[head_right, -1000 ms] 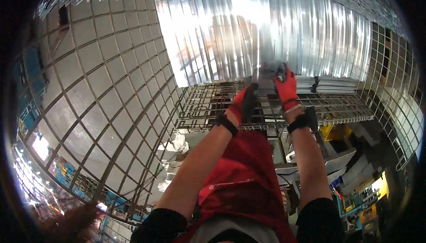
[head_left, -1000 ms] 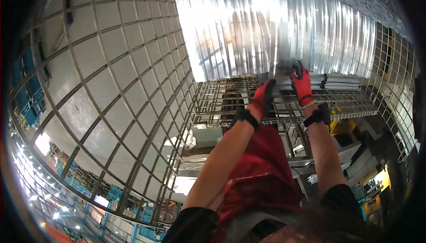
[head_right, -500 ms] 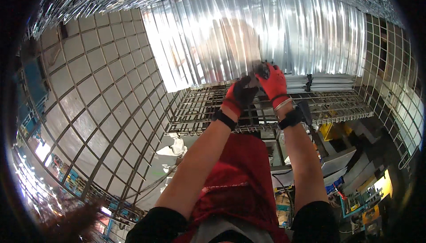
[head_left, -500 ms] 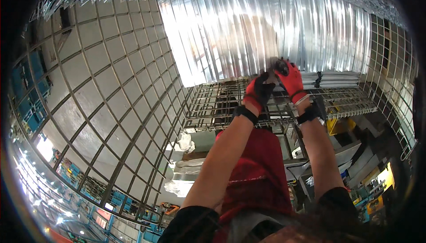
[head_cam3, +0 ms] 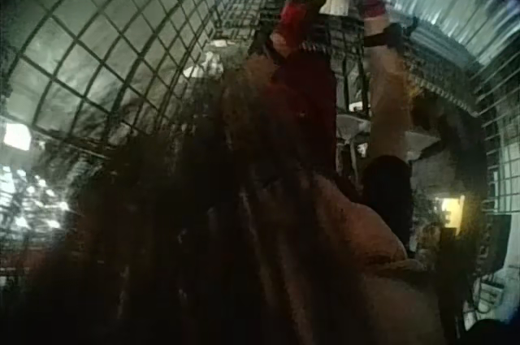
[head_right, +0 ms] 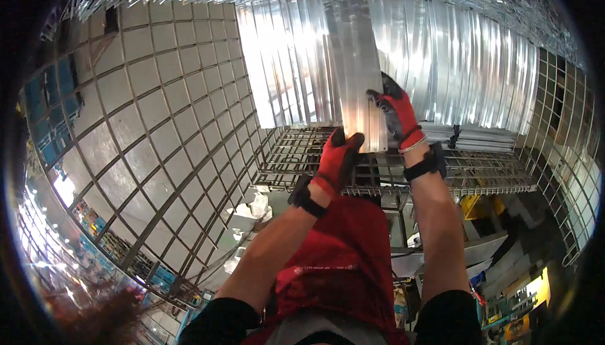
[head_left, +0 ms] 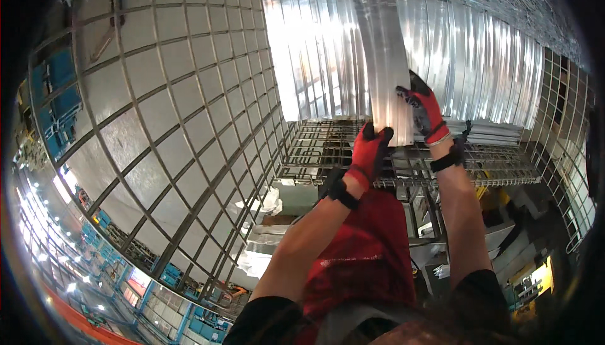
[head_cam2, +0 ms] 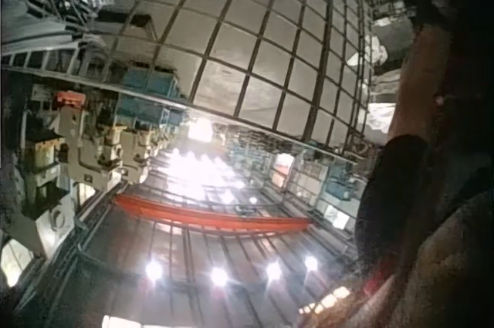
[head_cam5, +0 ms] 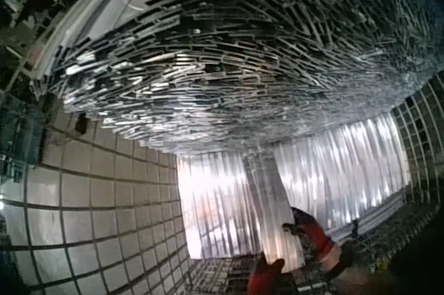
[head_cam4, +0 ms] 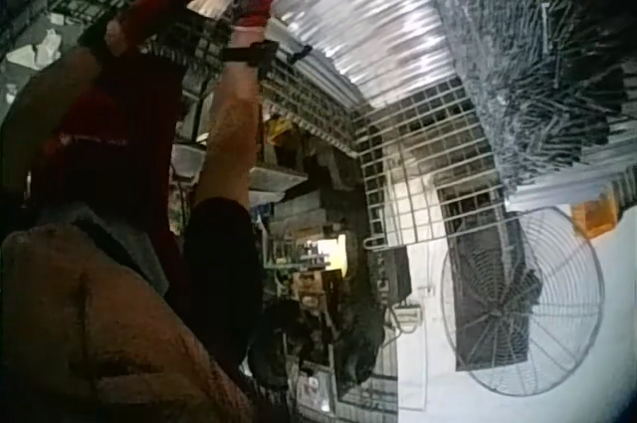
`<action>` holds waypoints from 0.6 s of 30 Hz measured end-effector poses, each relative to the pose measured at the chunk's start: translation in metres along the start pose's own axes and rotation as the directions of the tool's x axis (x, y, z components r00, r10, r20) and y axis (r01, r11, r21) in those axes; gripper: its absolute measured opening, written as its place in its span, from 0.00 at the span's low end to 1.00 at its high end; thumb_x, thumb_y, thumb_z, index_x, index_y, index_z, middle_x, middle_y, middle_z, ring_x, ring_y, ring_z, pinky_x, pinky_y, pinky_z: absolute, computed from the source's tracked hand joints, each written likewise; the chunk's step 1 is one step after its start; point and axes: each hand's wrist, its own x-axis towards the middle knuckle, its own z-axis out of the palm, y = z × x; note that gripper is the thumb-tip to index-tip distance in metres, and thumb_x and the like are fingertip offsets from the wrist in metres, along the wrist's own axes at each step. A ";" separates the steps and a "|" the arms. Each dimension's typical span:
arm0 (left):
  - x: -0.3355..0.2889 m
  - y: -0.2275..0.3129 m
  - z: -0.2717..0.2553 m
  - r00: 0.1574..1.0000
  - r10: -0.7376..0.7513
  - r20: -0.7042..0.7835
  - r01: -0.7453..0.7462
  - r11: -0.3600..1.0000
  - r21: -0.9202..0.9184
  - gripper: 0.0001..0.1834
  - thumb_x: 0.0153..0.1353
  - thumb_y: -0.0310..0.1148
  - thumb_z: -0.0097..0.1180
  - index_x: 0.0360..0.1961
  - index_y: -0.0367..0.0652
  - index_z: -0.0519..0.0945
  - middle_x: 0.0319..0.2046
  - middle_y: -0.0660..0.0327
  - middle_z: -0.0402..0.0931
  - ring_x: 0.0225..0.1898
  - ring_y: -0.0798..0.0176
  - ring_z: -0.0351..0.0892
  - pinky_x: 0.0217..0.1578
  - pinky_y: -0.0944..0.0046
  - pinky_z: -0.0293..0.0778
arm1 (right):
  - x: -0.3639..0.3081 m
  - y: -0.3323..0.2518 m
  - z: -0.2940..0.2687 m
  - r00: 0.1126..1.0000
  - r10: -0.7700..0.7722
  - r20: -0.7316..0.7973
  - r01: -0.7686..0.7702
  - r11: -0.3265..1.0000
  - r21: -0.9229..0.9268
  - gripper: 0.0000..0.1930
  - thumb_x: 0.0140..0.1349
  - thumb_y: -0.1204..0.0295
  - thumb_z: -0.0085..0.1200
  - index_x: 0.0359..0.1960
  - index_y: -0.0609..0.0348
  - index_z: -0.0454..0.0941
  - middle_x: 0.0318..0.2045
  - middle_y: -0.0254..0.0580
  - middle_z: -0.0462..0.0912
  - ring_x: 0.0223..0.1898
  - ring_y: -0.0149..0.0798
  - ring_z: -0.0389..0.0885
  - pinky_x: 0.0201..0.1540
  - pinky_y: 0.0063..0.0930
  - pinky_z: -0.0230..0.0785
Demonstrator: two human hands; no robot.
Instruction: Feeding metal sheets into a press machine and stacking the bent components into a metal cage.
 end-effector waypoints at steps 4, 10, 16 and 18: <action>-0.009 0.007 -0.026 0.998 -0.008 -0.063 0.010 0.999 0.043 0.10 0.57 0.34 0.56 0.31 0.44 0.67 0.22 0.70 0.61 0.20 0.76 0.62 0.18 0.71 0.63 | -0.002 0.014 0.031 0.993 0.111 -0.033 -0.110 0.993 0.032 0.28 0.53 0.83 0.44 0.59 0.63 0.61 0.48 0.40 0.74 0.43 0.34 0.77 0.45 0.22 0.68; 0.008 0.029 -0.051 0.984 -0.045 -0.173 0.040 0.999 -0.035 0.08 0.59 0.33 0.53 0.35 0.41 0.70 0.29 0.64 0.70 0.27 0.68 0.75 0.23 0.66 0.73 | 0.035 0.026 0.071 0.996 0.077 -0.047 -0.075 0.996 0.039 0.28 0.53 0.82 0.46 0.59 0.63 0.60 0.46 0.40 0.73 0.42 0.32 0.75 0.43 0.21 0.67; 0.019 0.013 -0.079 0.991 -0.118 -0.055 0.093 0.935 -0.342 0.11 0.59 0.36 0.53 0.41 0.44 0.73 0.32 0.59 0.74 0.32 0.62 0.76 0.37 0.61 0.75 | 0.054 0.023 0.078 0.982 -0.037 -0.186 -0.069 0.842 -0.536 0.29 0.51 0.75 0.53 0.58 0.53 0.64 0.43 0.42 0.74 0.38 0.34 0.74 0.41 0.25 0.67; 0.013 -0.006 -0.079 0.974 -0.219 -0.063 0.142 0.799 -0.584 0.10 0.59 0.37 0.54 0.40 0.48 0.72 0.32 0.63 0.67 0.34 0.60 0.71 0.38 0.61 0.73 | 0.048 0.020 0.073 0.894 -0.445 -0.056 0.136 0.387 -0.912 0.27 0.51 0.72 0.55 0.57 0.50 0.66 0.44 0.43 0.74 0.39 0.37 0.75 0.41 0.28 0.69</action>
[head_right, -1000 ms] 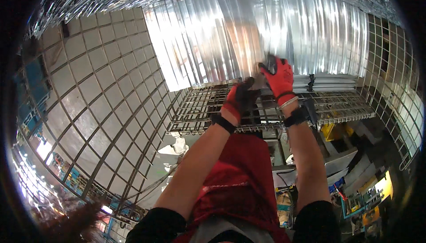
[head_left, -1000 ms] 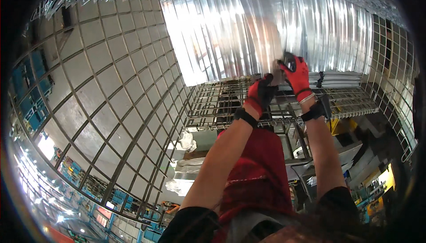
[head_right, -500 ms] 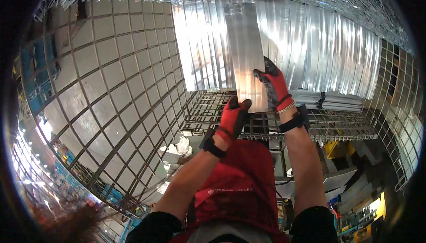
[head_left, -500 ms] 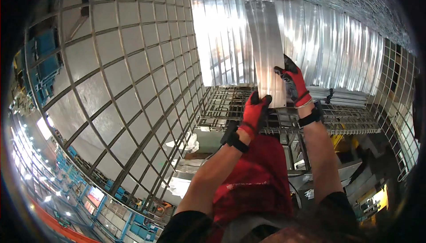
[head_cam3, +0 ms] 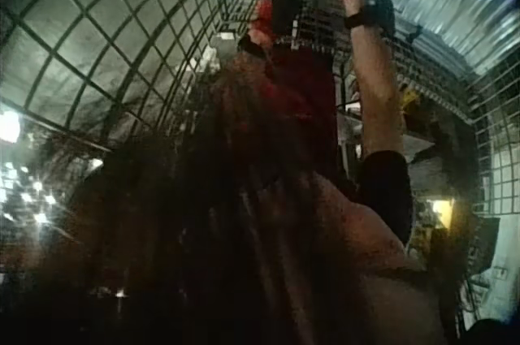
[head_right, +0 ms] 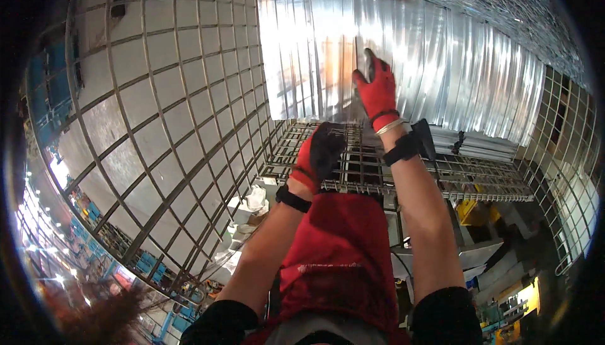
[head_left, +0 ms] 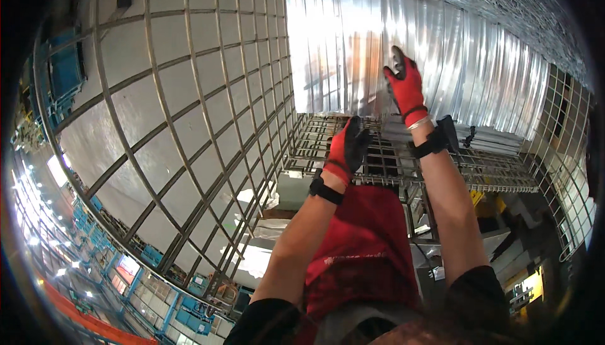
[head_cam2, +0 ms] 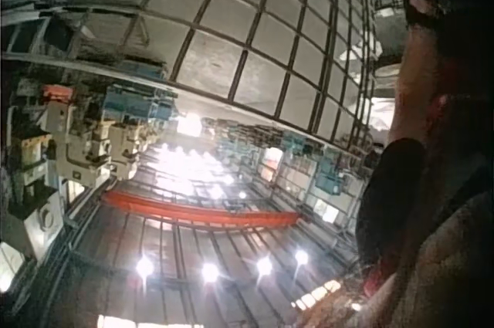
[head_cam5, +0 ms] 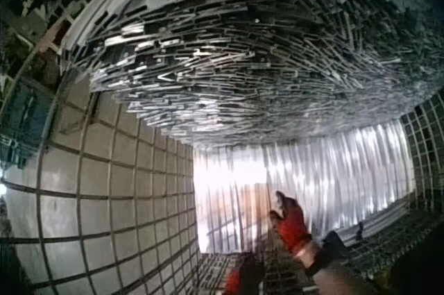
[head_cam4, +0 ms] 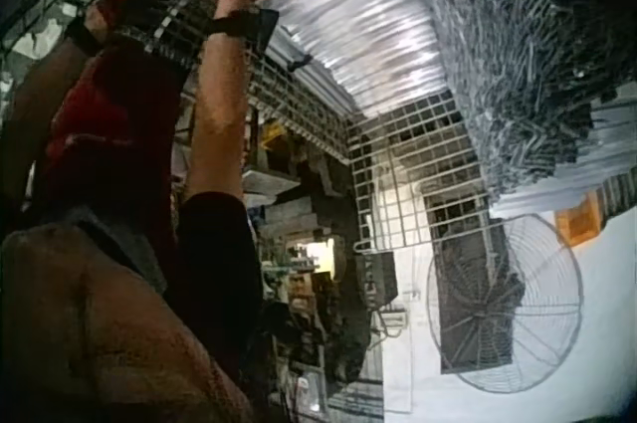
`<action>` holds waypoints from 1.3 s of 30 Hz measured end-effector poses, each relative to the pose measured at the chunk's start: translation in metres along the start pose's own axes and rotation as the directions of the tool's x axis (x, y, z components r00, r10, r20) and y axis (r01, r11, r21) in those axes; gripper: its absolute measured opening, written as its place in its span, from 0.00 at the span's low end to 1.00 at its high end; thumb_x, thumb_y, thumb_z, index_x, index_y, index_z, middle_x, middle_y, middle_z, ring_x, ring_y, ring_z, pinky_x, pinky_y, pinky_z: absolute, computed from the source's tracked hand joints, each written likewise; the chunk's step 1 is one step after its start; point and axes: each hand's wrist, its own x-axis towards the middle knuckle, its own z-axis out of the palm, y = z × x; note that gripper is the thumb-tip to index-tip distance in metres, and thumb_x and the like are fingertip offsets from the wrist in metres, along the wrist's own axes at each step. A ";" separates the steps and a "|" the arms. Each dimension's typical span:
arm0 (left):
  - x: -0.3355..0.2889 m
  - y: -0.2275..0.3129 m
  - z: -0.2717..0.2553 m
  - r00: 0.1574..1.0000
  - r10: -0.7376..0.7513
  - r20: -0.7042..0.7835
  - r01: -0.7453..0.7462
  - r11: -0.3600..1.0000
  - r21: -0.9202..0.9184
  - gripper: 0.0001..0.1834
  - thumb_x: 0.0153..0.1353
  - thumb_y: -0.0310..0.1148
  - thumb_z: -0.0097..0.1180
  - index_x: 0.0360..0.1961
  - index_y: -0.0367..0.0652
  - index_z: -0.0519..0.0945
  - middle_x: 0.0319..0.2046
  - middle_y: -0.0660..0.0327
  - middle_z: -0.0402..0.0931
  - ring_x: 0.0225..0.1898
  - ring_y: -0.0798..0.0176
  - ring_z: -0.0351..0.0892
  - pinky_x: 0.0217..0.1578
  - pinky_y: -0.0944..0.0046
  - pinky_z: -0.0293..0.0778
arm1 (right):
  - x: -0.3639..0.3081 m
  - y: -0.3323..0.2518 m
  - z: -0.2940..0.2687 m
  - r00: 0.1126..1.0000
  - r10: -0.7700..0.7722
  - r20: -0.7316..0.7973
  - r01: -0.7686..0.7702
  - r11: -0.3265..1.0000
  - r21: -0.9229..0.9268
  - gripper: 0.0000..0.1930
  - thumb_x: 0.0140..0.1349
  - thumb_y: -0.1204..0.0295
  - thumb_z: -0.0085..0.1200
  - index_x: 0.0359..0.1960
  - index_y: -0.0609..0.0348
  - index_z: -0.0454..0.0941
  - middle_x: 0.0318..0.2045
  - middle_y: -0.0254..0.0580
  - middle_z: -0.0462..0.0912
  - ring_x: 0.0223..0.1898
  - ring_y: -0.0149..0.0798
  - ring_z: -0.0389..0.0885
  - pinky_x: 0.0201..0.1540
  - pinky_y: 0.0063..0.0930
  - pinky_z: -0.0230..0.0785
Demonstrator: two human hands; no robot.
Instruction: Feeding metal sheets into a press machine and stacking the bent components into a metal cage.
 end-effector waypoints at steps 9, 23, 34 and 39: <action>0.027 0.004 0.010 0.963 -0.222 0.152 0.248 0.951 -0.183 0.14 0.56 0.44 0.55 0.35 0.45 0.77 0.33 0.56 0.77 0.37 0.53 0.76 0.42 0.57 0.74 | -0.033 0.035 -0.018 0.940 0.284 0.188 -0.311 0.941 0.134 0.21 0.51 0.68 0.58 0.49 0.56 0.73 0.42 0.46 0.77 0.42 0.44 0.77 0.45 0.32 0.69; 0.042 -0.033 -0.024 0.974 -0.006 0.228 0.061 0.970 -0.235 0.18 0.62 0.39 0.47 0.53 0.54 0.65 0.43 0.55 0.71 0.44 0.55 0.73 0.48 0.53 0.69 | -0.039 0.030 0.004 0.927 0.241 0.287 -0.317 0.913 0.258 0.25 0.50 0.63 0.60 0.50 0.55 0.71 0.43 0.46 0.78 0.45 0.45 0.76 0.50 0.32 0.67; 0.031 -0.039 -0.001 0.961 -0.154 0.228 0.153 0.988 0.024 0.17 0.62 0.40 0.47 0.52 0.51 0.67 0.45 0.58 0.71 0.45 0.57 0.72 0.46 0.55 0.70 | -0.042 0.014 0.004 0.968 0.227 0.110 -0.225 0.974 -0.025 0.25 0.50 0.64 0.59 0.51 0.53 0.71 0.43 0.48 0.77 0.43 0.49 0.76 0.47 0.36 0.68; 0.021 -0.024 0.013 0.997 -0.077 0.030 0.081 0.981 -0.176 0.16 0.60 0.41 0.49 0.49 0.50 0.68 0.40 0.58 0.74 0.40 0.56 0.74 0.46 0.59 0.70 | -0.039 0.012 0.002 0.891 0.313 0.329 -0.383 0.907 0.174 0.25 0.52 0.62 0.58 0.53 0.51 0.70 0.43 0.47 0.77 0.44 0.47 0.76 0.49 0.36 0.67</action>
